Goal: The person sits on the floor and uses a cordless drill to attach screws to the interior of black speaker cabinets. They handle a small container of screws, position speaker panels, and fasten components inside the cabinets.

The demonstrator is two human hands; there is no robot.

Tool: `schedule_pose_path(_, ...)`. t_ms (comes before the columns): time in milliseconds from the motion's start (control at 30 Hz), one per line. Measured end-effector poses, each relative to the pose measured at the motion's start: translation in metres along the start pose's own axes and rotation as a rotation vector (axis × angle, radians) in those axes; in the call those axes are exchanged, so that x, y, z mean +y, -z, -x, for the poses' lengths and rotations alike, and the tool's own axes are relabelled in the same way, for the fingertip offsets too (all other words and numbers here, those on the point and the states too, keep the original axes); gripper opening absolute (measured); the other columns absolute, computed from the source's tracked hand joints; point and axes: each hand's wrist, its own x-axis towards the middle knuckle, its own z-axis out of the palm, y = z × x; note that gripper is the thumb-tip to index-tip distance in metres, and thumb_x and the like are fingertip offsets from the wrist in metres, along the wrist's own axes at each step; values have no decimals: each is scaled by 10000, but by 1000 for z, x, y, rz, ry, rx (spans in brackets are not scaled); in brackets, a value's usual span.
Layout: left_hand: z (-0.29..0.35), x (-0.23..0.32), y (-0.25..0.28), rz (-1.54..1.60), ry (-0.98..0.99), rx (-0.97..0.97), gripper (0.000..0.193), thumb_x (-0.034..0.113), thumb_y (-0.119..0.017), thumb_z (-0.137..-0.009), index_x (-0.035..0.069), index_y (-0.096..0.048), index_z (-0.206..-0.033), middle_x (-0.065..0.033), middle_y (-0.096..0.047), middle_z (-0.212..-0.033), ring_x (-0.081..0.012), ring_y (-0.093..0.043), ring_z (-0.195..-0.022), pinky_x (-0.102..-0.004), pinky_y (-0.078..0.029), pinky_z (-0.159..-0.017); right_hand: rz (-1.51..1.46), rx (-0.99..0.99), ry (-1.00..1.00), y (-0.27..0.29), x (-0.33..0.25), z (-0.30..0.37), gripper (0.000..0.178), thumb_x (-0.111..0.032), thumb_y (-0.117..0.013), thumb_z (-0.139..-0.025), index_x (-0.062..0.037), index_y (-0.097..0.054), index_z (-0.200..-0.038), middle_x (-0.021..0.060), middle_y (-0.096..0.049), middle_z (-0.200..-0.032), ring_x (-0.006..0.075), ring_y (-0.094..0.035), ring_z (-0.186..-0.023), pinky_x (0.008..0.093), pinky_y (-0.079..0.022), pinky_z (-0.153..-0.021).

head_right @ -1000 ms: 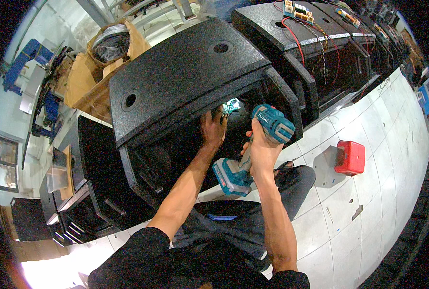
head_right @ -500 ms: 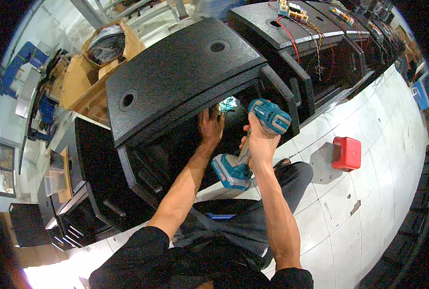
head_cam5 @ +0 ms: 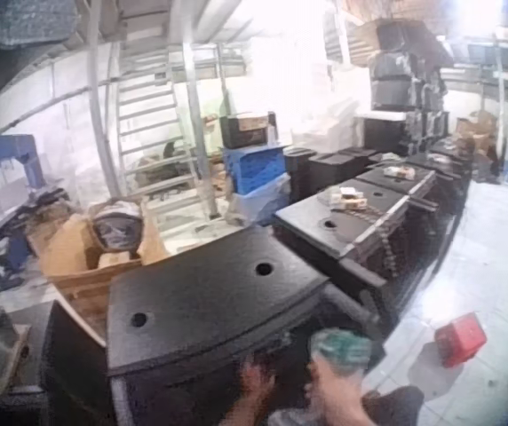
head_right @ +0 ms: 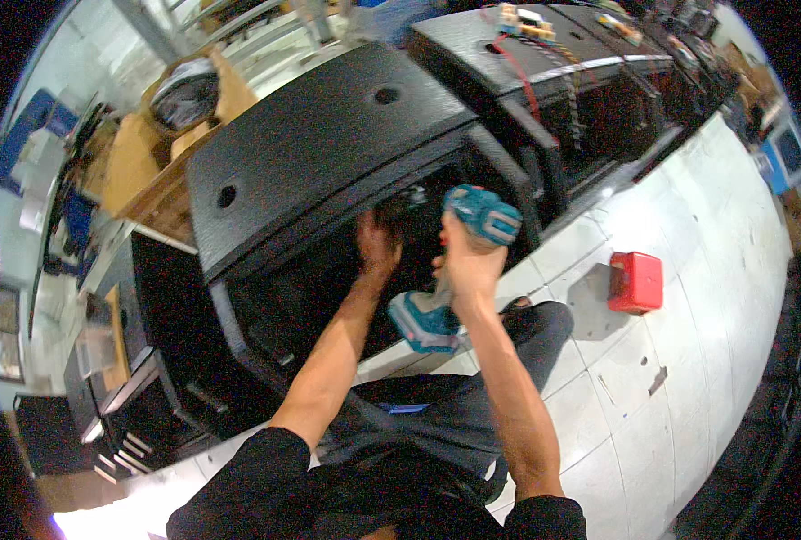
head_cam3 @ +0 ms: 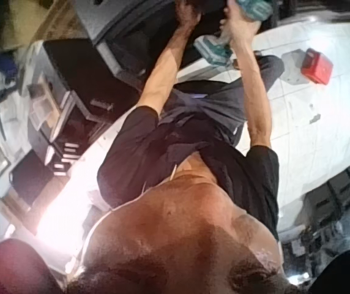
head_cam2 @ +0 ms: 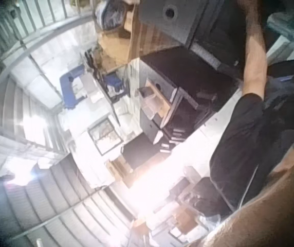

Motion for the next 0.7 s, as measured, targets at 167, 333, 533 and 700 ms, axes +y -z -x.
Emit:
schedule_pose_path(167,-10,-22,-12,675,255,-41,611,65,-665,-754,62,-454,-1327,-147,-490,-1324,-312,-464,-1214,-420,-389,-1030,3,88,-16,-15,11,-5,321,-265,-746,-803,-50,-576,-969,53,-617,-762,142,-548,-466,277,-446,-402)
schedule_pose_path(333,-4,-31,-25,739,229,39,473,111,-675,-792,27,-560,-1243,-231,-419,-1361,-427,-409,-1250,-502,-344,-1048,15,-70,3,0,3,-5,285,-290,-706,-839,-22,-609,-846,16,-590,-700,107,-542,-469,267,-444,-415)
schedule_pose_path(533,3,-37,-35,466,20,29,511,254,-548,-946,73,-380,-1394,-135,-351,-1443,-326,-410,-1263,-453,-369,-1041,141,-38,97,1,0,-1,340,-309,-688,-850,11,-623,-758,78,-597,-569,134,-564,-447,300,-450,-421)
schedule_pose_path(700,-4,-14,4,-56,-19,12,585,129,-743,-746,80,-540,-1292,-202,-379,-1412,-404,-372,-1296,-519,-304,-1077,137,-52,135,-3,8,-5,341,-324,-688,-845,-1,-635,-750,88,-602,-565,144,-589,-467,303,-473,-437)
